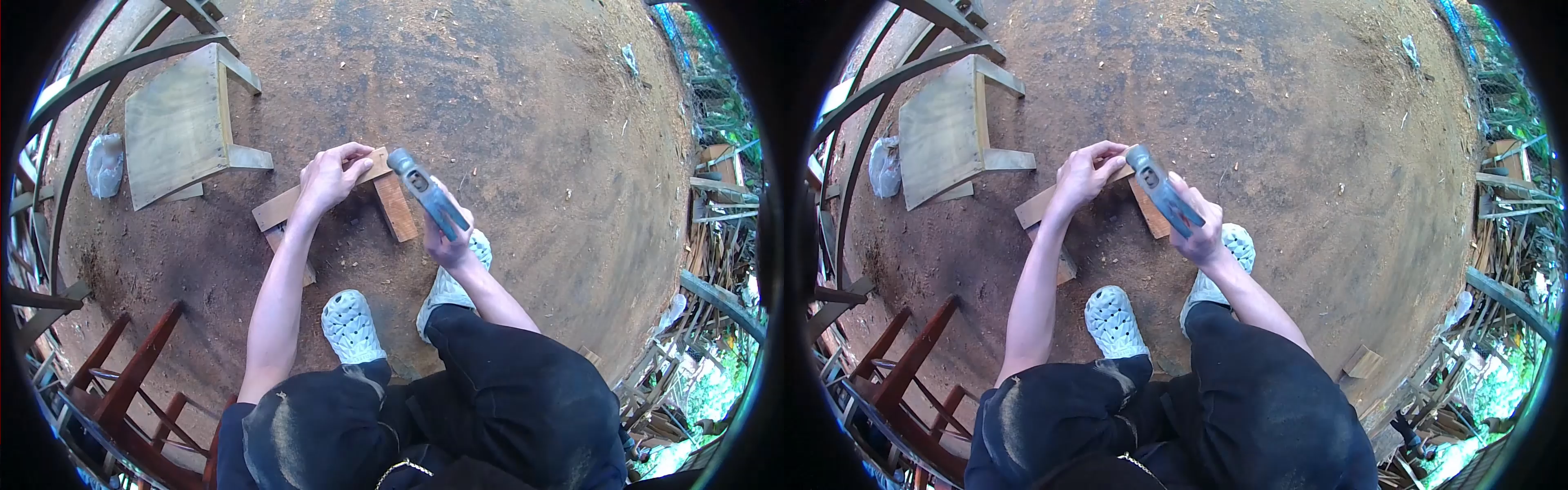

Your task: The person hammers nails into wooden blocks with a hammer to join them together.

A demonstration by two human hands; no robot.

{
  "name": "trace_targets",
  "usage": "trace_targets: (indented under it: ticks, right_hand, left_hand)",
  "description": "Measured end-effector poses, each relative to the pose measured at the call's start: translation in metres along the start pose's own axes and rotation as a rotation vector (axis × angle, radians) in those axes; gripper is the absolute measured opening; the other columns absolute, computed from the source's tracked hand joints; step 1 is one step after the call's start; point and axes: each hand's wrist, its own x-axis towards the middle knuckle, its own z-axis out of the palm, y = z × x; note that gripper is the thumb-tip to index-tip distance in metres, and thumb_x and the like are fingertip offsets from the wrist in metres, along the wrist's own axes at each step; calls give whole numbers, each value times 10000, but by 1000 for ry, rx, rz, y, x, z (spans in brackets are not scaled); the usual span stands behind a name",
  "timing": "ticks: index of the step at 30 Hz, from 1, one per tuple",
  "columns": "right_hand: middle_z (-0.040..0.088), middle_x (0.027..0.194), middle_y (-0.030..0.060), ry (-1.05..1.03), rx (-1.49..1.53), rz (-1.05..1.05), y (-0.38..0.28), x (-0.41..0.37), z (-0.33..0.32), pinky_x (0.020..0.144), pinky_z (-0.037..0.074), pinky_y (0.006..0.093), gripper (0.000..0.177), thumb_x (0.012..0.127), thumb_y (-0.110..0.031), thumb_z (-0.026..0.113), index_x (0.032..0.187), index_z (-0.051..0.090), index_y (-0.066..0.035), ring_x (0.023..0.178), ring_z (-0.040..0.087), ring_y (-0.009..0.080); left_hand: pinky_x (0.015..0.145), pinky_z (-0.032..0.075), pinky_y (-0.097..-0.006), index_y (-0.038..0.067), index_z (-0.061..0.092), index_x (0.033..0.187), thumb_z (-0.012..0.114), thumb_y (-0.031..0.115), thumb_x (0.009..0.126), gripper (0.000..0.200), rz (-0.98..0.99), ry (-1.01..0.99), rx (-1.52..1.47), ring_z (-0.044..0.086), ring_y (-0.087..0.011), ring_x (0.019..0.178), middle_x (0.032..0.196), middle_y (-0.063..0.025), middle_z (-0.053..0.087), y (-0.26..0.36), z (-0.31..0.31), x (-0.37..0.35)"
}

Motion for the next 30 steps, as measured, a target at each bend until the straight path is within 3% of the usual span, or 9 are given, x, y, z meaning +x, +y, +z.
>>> trace_targets:
  ticks: [3,5,8,11,13,15,19,27,30]
  right_hand:
    - [677,863,175,-325,-237,222,6,0,0,600,559,380,542,907,66,658,1442,589,11,653,694,330]
    - [676,904,251,-327,-201,278,13,-8,-3,581,523,354,232,1008,-51,646,1198,687,75,687,722,284]
    - [616,760,122,0,20,140,-5,-1,-6,546,439,368,263,1077,-150,593,1217,682,53,567,555,198]
    - [665,820,159,16,-3,197,-15,4,-16,577,505,349,264,1059,-84,592,1273,668,52,625,662,279]
    - [628,764,94,51,11,233,-24,25,-13,554,454,324,286,1093,-152,574,1267,665,56,605,602,184]
    - [602,730,16,4,135,708,-32,47,-10,530,400,306,332,1099,-226,595,1261,658,56,588,534,104]
    - [456,652,-91,-68,488,952,6,65,-3,456,307,214,356,1138,-294,532,1356,618,-27,519,405,8]
    - [465,658,-86,-35,437,856,12,46,-9,467,293,229,396,1124,-290,569,1407,617,-17,526,399,14]
    - [587,687,76,-141,7,654,-2,41,-14,531,437,346,359,1087,-238,621,1372,654,-24,556,553,129]
  left_hand:
    - [964,553,-406,233,769,1244,712,400,980,317,4,10,-3,755,-240,1089,1139,-57,800,1,1,2]
    - [963,554,-407,229,769,1243,712,398,980,318,4,11,-1,755,-243,1089,1136,-59,801,1,0,2]
    - [964,555,-396,187,763,1257,718,404,980,355,20,13,-30,762,-221,1077,1115,-62,806,5,-3,-4]
    - [975,548,-402,217,772,1236,712,407,979,326,4,16,-2,757,-236,1088,1105,-61,807,1,1,-1]
    - [984,545,-409,230,764,1252,706,398,983,322,1,4,3,750,-246,1105,1129,-61,802,1,0,0]
    - [992,543,-416,243,755,1268,701,388,988,321,2,-13,10,744,-257,1122,1153,-60,796,6,-2,-3]
    - [1013,534,-418,283,727,1315,668,332,1014,311,98,-2,6,713,-261,1190,1256,-53,763,12,1,-6]
    - [1001,534,-426,325,738,1286,632,321,1035,272,163,-15,-36,708,-269,1180,1229,-10,761,4,3,-3]
    - [989,534,-384,250,754,1276,652,282,1032,267,126,-18,-11,722,-248,1148,1195,-24,771,8,2,-4]
